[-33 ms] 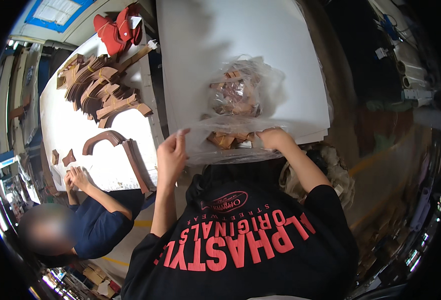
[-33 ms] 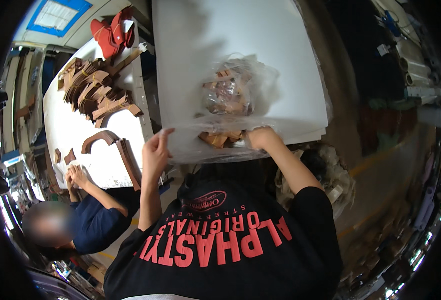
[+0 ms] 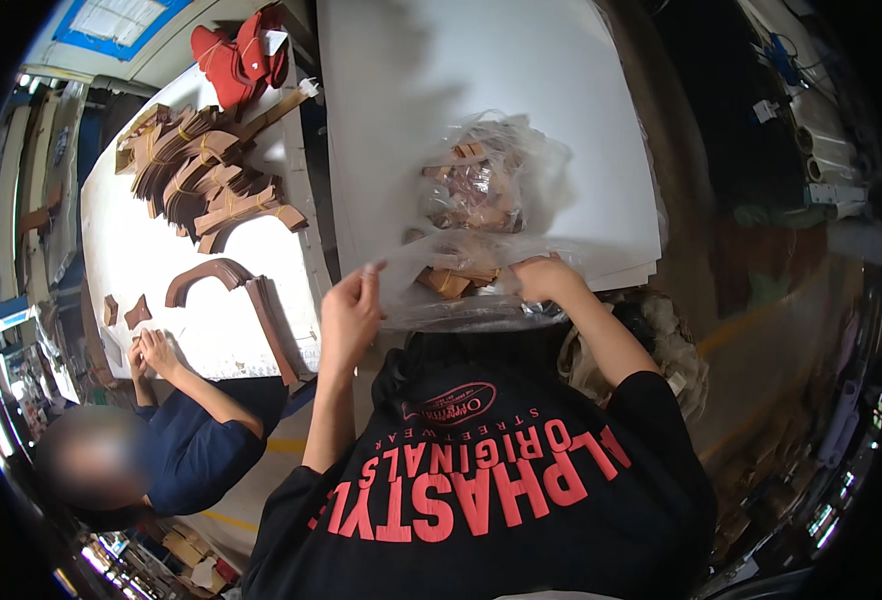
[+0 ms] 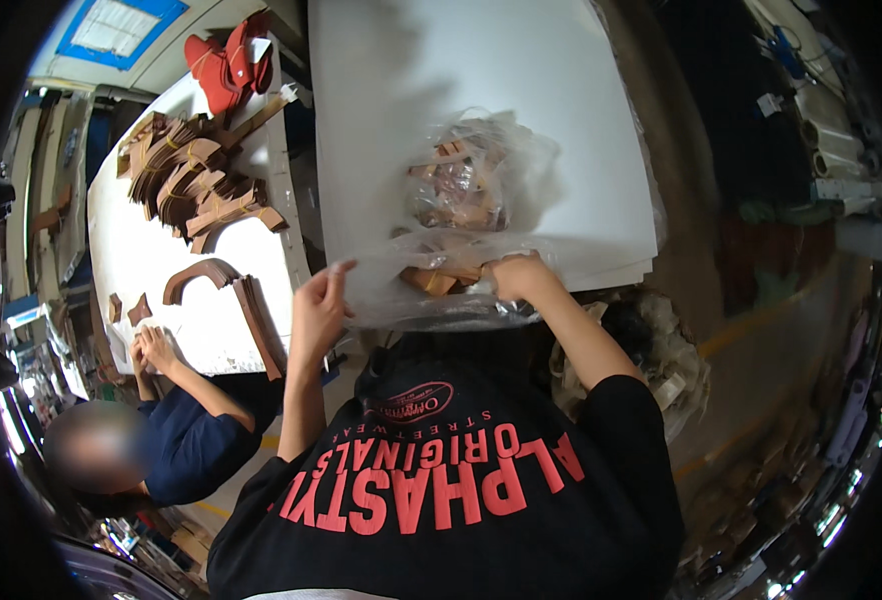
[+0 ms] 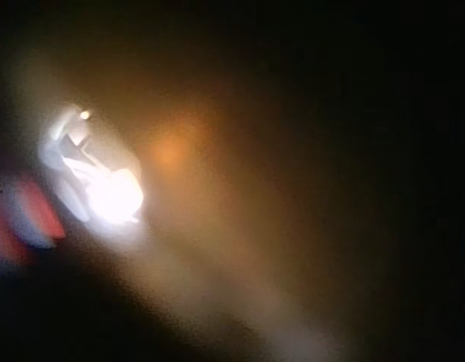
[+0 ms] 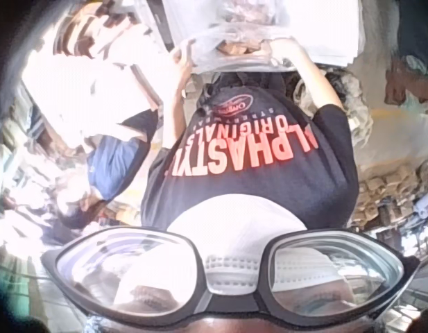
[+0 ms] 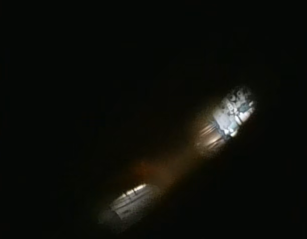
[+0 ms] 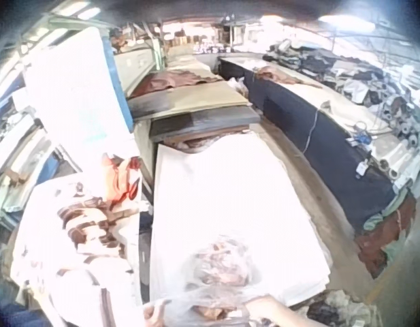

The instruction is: The person repeatedly picks up bundles of brown leather parts, places them into a clear plastic bag, and sets the bag on the table. The person also handles a white rectangular object briefly. A coworker across the table is seen sanding similar leather parts.

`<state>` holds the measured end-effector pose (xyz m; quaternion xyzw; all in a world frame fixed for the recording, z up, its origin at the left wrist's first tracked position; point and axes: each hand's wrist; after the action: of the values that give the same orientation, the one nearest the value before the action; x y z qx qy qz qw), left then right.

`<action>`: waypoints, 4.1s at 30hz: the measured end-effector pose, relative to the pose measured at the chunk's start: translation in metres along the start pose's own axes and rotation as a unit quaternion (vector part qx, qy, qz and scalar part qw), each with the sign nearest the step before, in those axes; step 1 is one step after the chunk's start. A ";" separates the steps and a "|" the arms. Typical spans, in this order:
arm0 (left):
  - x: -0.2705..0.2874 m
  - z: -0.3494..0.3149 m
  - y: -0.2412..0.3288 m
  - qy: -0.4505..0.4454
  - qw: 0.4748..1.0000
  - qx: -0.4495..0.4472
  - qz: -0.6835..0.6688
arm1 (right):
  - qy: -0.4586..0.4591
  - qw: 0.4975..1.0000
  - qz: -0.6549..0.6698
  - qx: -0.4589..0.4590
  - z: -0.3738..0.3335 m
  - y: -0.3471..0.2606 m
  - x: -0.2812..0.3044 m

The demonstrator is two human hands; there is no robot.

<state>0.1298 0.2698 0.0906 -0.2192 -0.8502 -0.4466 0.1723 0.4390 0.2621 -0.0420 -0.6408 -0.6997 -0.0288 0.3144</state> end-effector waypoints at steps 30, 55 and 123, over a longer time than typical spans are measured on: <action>0.001 0.004 -0.008 0.035 0.999 0.037 0.012 | 0.361 0.894 0.219 0.151 0.163 -0.010 -0.080; -0.006 0.008 -0.011 0.019 0.998 0.037 0.055 | 0.121 0.635 0.645 0.407 0.006 -0.025 0.110; -0.008 0.013 -0.038 -0.043 0.994 0.046 0.093 | 0.073 0.951 -0.299 0.011 0.184 0.024 0.124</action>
<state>0.1154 0.2598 0.0534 -0.3086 -0.8524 -0.3788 0.1862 0.3887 0.4568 -0.1391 -0.3949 -0.8347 -0.1600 0.3488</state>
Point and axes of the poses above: each hand's wrist, its own z-axis towards the middle knuckle, its own x-axis out of the back of the hand, y = z × x, and after that the axes turned 6 degrees about x, right-handed
